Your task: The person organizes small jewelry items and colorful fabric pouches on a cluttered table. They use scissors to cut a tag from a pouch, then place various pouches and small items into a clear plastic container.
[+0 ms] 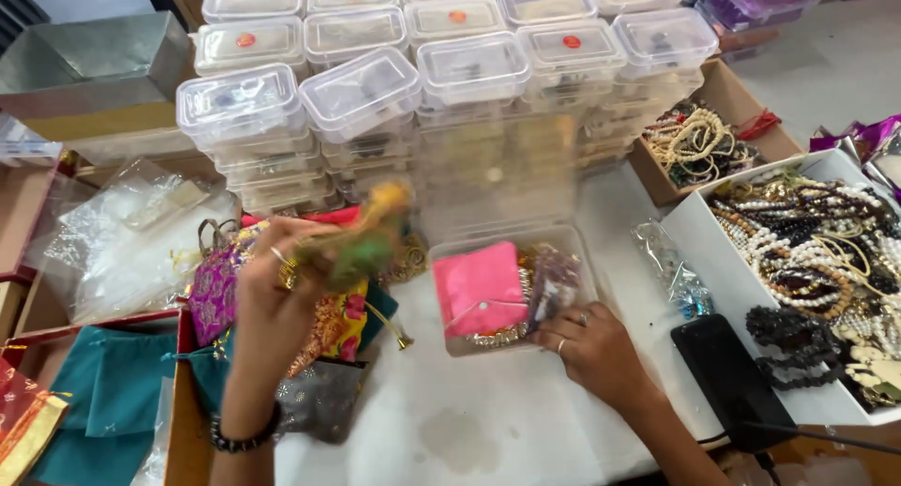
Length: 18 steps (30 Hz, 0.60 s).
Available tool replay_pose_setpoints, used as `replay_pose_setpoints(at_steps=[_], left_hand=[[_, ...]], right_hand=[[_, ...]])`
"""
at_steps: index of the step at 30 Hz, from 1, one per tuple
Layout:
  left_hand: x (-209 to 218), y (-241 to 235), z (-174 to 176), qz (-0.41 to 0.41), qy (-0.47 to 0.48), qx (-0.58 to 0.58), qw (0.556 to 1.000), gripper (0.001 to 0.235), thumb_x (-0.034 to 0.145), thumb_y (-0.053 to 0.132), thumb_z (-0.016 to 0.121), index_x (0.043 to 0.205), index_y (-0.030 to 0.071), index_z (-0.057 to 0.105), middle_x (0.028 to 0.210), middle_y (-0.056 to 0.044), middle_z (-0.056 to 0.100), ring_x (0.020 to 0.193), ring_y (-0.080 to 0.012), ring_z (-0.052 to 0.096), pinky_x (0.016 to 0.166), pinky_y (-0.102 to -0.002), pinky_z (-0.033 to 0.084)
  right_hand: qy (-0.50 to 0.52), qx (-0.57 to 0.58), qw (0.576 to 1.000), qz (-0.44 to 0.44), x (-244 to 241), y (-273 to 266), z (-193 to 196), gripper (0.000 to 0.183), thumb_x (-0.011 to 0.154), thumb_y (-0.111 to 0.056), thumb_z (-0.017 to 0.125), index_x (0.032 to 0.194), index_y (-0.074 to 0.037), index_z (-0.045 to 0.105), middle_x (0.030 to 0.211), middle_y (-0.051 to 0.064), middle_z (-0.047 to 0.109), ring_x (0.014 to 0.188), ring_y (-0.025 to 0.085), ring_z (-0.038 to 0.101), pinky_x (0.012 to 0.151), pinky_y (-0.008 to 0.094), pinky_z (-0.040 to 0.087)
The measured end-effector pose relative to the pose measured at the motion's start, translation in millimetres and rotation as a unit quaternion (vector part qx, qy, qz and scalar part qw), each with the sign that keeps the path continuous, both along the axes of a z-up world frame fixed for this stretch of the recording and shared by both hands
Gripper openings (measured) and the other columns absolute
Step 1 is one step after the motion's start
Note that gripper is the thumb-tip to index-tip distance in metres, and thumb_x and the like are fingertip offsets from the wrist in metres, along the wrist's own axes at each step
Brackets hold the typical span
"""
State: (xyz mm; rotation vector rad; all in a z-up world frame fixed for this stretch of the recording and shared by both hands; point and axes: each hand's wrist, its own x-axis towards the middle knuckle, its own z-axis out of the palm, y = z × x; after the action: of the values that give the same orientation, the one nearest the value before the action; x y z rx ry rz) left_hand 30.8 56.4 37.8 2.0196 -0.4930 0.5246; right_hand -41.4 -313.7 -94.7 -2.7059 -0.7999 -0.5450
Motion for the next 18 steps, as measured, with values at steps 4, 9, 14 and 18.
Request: replay_pose_setpoints(at_steps=[4, 9, 14, 18], left_hand=[[-18, -26, -17, -0.132, 0.097, -0.114, 0.98, 0.023, 0.102, 0.013, 0.059, 0.116, -0.003, 0.068, 0.102, -0.002, 0.068, 0.094, -0.0102, 0.061, 0.082, -0.027, 0.051], [-27, -22, -70, -0.129, 0.237, -0.138, 0.953, 0.023, 0.105, 0.014, 0.063, 0.116, -0.002, 0.075, 0.076, -0.002, 0.055, 0.07, -0.0107, 0.047, 0.061, -0.027, 0.04], [-27, -23, -100, -0.261, 0.272, -0.296, 0.878, 0.019, 0.102, 0.015, 0.062, 0.112, 0.0, 0.069, 0.087, 0.003, 0.067, 0.079, -0.0076, 0.061, 0.07, -0.026, 0.054], [-25, -25, -115, -0.2, 0.298, -0.238, 0.903, 0.022, 0.101, 0.015, 0.066, 0.116, 0.001, 0.072, 0.08, 0.006, 0.056, 0.071, -0.0049, 0.047, 0.06, -0.023, 0.038]], right_hand=[[-0.007, 0.028, 1.0, 0.006, 22, 12, 9, 0.025, 0.07, 0.001, 0.069, 0.087, -0.015, 0.076, 0.097, -0.001, 0.075, 0.099, 0.022, 0.067, 0.085, 0.04, 0.049], [-0.029, 0.072, 0.995, -0.064, 35, 30, -5, 0.017, 0.079, -0.004, 0.073, 0.088, -0.018, 0.077, 0.095, -0.003, 0.074, 0.098, 0.018, 0.066, 0.086, 0.038, 0.049], [0.108, 0.025, 0.989, -0.095, 56, 31, 13, 0.015, 0.082, -0.018, 0.08, 0.095, -0.011, 0.077, 0.099, 0.006, 0.073, 0.105, 0.026, 0.065, 0.092, 0.044, 0.049], [0.175, 0.109, 0.978, 0.039, 65, 27, 60, 0.062, 0.063, -0.031, 0.093, 0.117, -0.009, 0.075, 0.116, 0.012, 0.07, 0.112, 0.03, 0.062, 0.097, 0.043, 0.049]])
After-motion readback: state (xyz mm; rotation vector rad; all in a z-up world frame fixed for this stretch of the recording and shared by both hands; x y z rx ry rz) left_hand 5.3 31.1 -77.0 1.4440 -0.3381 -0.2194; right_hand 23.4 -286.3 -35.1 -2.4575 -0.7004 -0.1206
